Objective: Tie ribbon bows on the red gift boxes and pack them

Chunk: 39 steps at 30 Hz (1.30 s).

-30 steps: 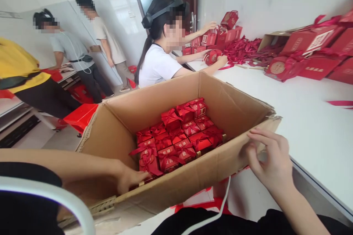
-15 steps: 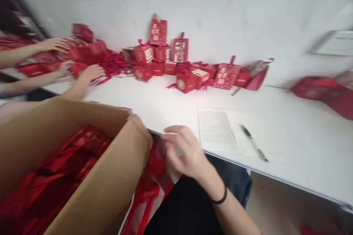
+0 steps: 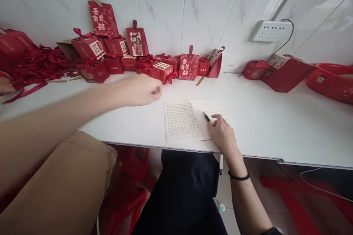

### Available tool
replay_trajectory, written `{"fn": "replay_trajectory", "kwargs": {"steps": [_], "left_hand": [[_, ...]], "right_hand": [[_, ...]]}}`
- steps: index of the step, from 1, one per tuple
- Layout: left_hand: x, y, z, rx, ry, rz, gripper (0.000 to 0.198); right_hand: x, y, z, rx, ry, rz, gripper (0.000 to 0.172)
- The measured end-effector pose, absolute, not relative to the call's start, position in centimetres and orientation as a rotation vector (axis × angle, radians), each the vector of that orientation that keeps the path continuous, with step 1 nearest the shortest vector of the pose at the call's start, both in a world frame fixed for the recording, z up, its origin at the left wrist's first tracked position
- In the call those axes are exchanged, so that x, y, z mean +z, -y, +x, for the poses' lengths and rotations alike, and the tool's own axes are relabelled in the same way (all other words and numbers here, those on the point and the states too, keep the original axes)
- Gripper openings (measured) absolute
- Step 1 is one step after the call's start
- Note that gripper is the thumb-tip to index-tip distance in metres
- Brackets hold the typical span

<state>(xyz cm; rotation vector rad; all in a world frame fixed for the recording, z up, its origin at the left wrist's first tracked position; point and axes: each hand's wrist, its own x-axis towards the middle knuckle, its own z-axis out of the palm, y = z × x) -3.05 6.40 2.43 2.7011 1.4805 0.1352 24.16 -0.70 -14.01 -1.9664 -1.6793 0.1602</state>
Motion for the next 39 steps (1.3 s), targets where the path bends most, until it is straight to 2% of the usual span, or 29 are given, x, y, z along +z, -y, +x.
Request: {"fn": "replay_trajectory", "kwargs": {"steps": [1, 4, 7, 10, 15, 19, 27, 31, 34, 39], "left_hand": [[0.7, -7.7, 0.0, 0.043, -1.384, 2.761, 0.017], [-5.2, -10.8, 6.8, 0.303, -1.186, 2.712, 0.018], [-10.0, -12.2, 9.2, 0.56, -1.122, 2.593, 0.021], [-12.4, -12.4, 8.9, 0.546, -1.059, 2.491, 0.021], [-12.9, -12.5, 8.0, 0.392, -1.02, 2.444, 0.041], [-13.1, -12.7, 8.2, 0.37, -0.989, 2.461, 0.045], [-13.4, -12.8, 8.2, 0.383, -0.959, 2.469, 0.053], [-13.2, -12.7, 8.4, 0.373, -0.963, 2.474, 0.057], [-13.1, -12.6, 8.5, 0.378, -0.966, 2.45, 0.056], [-12.7, -12.6, 8.7, 0.367, -0.969, 2.358, 0.05]], "right_hand": [[-14.0, 0.6, 24.1, 0.161, 1.667, -1.958, 0.035], [-13.9, 0.8, 24.8, 0.229, 1.547, -1.873, 0.047], [-13.8, 1.5, 25.8, 0.435, 1.28, -1.72, 0.038], [-13.7, 2.1, 26.2, 0.619, 1.055, -1.473, 0.025], [-12.9, 2.7, 24.6, 0.763, 0.899, -1.153, 0.022], [-12.1, 2.9, 21.9, 0.872, 0.981, -1.068, 0.019], [-12.5, 2.6, 20.8, 0.722, 1.216, -1.361, 0.023], [-12.4, 2.2, 20.9, 0.672, 1.296, -1.502, 0.01], [-12.3, 2.1, 20.7, 0.616, 1.323, -1.589, 0.022], [-12.0, 2.1, 20.6, 0.593, 1.36, -1.684, 0.03]]}}
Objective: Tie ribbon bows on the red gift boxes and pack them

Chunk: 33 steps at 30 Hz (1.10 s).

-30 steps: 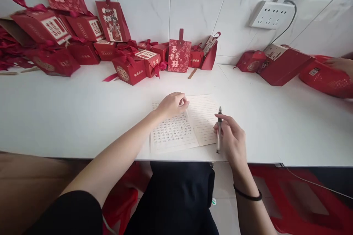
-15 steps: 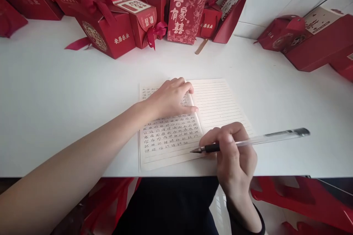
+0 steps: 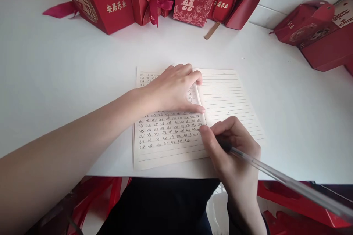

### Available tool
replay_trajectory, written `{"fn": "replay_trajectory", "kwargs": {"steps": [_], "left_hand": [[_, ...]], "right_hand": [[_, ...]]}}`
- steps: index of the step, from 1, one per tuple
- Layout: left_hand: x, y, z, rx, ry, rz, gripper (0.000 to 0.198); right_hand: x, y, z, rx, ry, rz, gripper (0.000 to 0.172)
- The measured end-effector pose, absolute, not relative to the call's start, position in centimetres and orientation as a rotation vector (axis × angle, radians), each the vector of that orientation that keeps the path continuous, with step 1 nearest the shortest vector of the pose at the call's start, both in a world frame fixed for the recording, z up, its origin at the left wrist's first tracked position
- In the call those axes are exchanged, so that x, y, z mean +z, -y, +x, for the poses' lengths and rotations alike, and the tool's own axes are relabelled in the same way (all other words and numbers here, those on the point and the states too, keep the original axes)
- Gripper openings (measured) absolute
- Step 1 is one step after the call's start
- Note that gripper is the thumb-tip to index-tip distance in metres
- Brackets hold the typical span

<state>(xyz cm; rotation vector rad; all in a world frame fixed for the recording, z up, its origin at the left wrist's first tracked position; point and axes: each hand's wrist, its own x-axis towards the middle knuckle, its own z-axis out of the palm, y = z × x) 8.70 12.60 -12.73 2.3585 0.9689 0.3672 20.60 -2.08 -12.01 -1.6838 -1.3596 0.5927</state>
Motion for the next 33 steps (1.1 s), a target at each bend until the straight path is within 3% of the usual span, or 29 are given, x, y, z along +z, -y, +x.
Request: {"fn": "replay_trajectory", "kwargs": {"steps": [4, 15, 23, 33], "left_hand": [[-12.72, -12.64, 8.77, 0.373, -0.977, 2.322, 0.047], [-12.78, -12.66, 8.9, 0.404, -0.969, 2.279, 0.037], [-12.76, -12.7, 8.96, 0.319, -0.995, 2.384, 0.053], [-12.87, -12.72, 8.94, 0.353, -0.99, 2.33, 0.048]], "right_hand": [[-11.99, 1.83, 20.54, 0.59, 1.423, -1.76, 0.04], [-12.07, 1.66, 20.34, 0.483, 1.456, -1.842, 0.034], [-12.13, 1.63, 20.36, 0.45, 1.466, -1.847, 0.032], [-12.11, 1.87, 20.75, 0.408, 1.331, -1.829, 0.034]]}}
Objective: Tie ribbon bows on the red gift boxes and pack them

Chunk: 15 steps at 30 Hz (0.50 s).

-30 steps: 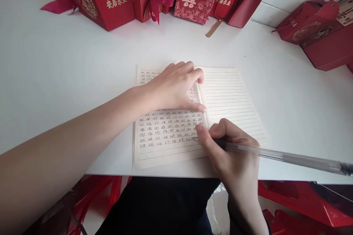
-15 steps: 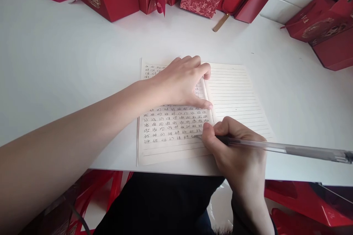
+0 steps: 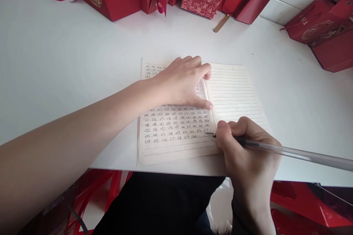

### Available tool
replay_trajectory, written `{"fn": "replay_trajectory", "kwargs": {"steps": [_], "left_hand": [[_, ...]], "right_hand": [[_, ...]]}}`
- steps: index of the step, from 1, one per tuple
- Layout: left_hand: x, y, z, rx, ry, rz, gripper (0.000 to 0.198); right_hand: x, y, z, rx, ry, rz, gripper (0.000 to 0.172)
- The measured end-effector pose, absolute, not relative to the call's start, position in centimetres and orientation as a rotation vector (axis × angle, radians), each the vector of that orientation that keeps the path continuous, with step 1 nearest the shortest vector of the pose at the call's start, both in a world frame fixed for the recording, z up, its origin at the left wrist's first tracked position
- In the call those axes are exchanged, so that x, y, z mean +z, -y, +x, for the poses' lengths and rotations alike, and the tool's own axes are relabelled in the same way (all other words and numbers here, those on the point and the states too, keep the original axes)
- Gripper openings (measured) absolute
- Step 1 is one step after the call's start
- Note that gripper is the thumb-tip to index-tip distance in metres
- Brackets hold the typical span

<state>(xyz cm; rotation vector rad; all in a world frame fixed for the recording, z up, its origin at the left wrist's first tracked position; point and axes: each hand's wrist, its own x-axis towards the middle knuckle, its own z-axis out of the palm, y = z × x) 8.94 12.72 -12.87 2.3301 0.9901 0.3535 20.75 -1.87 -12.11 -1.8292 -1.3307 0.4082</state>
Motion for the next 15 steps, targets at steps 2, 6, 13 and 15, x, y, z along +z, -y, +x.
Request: {"fn": "replay_trajectory", "kwargs": {"steps": [2, 6, 13, 15], "left_hand": [[-12.92, -12.76, 8.91, 0.366, -0.967, 2.361, 0.05], [-12.77, -12.7, 8.94, 0.329, -1.008, 2.314, 0.049], [-12.52, -12.56, 9.03, 0.352, -1.04, 2.207, 0.044], [-12.54, -12.57, 9.0, 0.336, -1.035, 2.256, 0.045]], "right_hand": [[-12.13, 1.81, 20.75, 0.416, 1.356, -1.839, 0.035], [-12.24, 1.64, 20.68, 0.443, 1.413, -1.842, 0.033], [-12.24, 1.69, 20.6, 0.422, 1.439, -1.856, 0.032], [-12.24, 1.7, 20.62, 0.425, 1.44, -1.857, 0.032]]}}
